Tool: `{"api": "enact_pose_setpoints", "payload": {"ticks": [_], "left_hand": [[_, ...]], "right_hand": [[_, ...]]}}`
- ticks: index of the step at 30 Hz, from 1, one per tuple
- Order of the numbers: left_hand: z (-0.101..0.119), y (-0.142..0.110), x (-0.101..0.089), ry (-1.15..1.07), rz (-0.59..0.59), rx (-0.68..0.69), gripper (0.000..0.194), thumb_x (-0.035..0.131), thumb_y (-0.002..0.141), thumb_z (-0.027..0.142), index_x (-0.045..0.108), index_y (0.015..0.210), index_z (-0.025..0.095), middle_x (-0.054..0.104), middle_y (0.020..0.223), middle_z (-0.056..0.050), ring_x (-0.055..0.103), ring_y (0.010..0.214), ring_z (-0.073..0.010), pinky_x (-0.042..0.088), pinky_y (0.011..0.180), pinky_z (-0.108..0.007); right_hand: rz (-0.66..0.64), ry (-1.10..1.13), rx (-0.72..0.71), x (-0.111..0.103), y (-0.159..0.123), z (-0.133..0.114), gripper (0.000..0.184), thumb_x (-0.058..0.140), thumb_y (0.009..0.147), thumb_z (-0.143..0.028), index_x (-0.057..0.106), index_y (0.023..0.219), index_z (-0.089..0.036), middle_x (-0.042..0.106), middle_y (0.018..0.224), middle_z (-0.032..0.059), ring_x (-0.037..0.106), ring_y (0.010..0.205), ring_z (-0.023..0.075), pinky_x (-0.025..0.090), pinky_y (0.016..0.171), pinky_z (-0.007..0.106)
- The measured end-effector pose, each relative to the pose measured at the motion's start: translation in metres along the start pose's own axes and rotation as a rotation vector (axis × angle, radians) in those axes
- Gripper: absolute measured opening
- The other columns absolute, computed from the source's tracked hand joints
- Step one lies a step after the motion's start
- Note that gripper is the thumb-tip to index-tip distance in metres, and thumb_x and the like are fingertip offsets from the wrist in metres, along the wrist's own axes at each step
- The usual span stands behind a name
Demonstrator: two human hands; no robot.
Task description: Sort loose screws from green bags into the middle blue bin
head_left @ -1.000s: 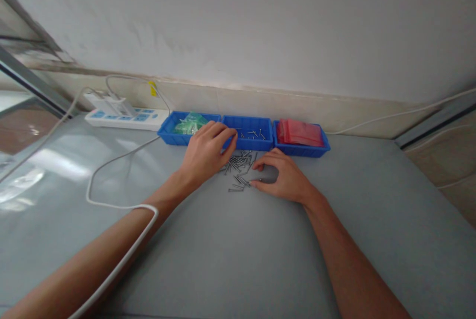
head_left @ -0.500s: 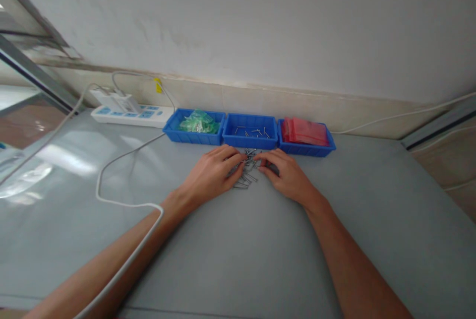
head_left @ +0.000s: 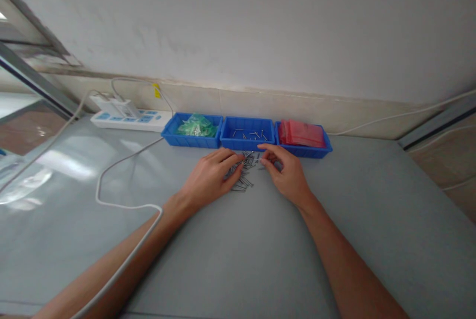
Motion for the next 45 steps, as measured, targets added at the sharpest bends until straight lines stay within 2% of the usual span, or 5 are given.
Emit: {"api": "enact_pose_setpoints", "payload": {"ticks": [6, 20, 27, 33, 45], "left_hand": [[0.01, 0.002, 0.0, -0.066, 0.011, 0.046, 0.025, 0.058, 0.1, 0.027, 0.067, 0.12, 0.016, 0.073, 0.107, -0.011, 0.07, 0.094, -0.0208, 0.06, 0.085, -0.034], [0.011, 0.0, 0.006, -0.092, 0.056, 0.083, 0.017, 0.057, 0.101, 0.024, 0.071, 0.1, 0.016, 0.073, 0.094, -0.009, 0.069, 0.085, -0.0179, 0.058, 0.08, -0.03], [-0.01, 0.004, -0.005, -0.02, 0.159, 0.027, 0.02, 0.056, 0.101, 0.026, 0.073, 0.097, 0.016, 0.072, 0.091, -0.007, 0.065, 0.083, -0.0177, 0.055, 0.078, -0.031], [-0.034, 0.017, -0.023, 0.128, 0.343, -0.092, 0.019, 0.061, 0.099, 0.028, 0.074, 0.093, 0.017, 0.067, 0.081, -0.006, 0.055, 0.081, -0.0199, 0.049, 0.078, -0.034], [-0.032, 0.016, -0.009, 0.263, 0.288, -0.106, 0.025, 0.058, 0.099, 0.03, 0.073, 0.114, 0.017, 0.066, 0.091, -0.01, 0.051, 0.094, -0.0273, 0.048, 0.084, -0.044]], "right_hand": [[0.043, 0.391, 0.199, 0.003, 0.003, 0.007, 0.032, 0.083, 0.077, -0.041, 0.071, 0.101, -0.024, 0.075, 0.086, 0.0017, 0.073, 0.082, 0.0187, 0.061, 0.081, 0.035], [0.025, 0.437, 0.253, 0.007, 0.001, 0.01, 0.036, 0.084, 0.073, -0.048, 0.073, 0.096, -0.023, 0.078, 0.088, 0.0031, 0.075, 0.082, 0.0192, 0.061, 0.08, 0.035], [0.121, 0.107, 0.176, -0.004, 0.0, 0.011, 0.018, 0.067, 0.087, -0.034, 0.071, 0.1, -0.022, 0.073, 0.079, 0.0025, 0.066, 0.066, 0.0165, 0.054, 0.063, 0.03], [-0.009, -0.193, 0.013, -0.001, -0.001, -0.005, 0.013, 0.062, 0.081, -0.015, 0.069, 0.09, -0.021, 0.069, 0.074, 0.0013, 0.06, 0.064, 0.0155, 0.049, 0.065, 0.029], [-0.227, -0.225, 0.015, 0.006, -0.004, 0.01, 0.037, 0.063, 0.087, -0.011, 0.068, 0.122, -0.023, 0.068, 0.087, 0.0027, 0.062, 0.079, 0.0179, 0.052, 0.082, 0.034]]}}
Point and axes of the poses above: each hand's wrist, its own y-axis towards the middle knuckle, its own x-axis out of the palm, z = x × y, the point moved 6 cm from there along y, towards the middle knuckle
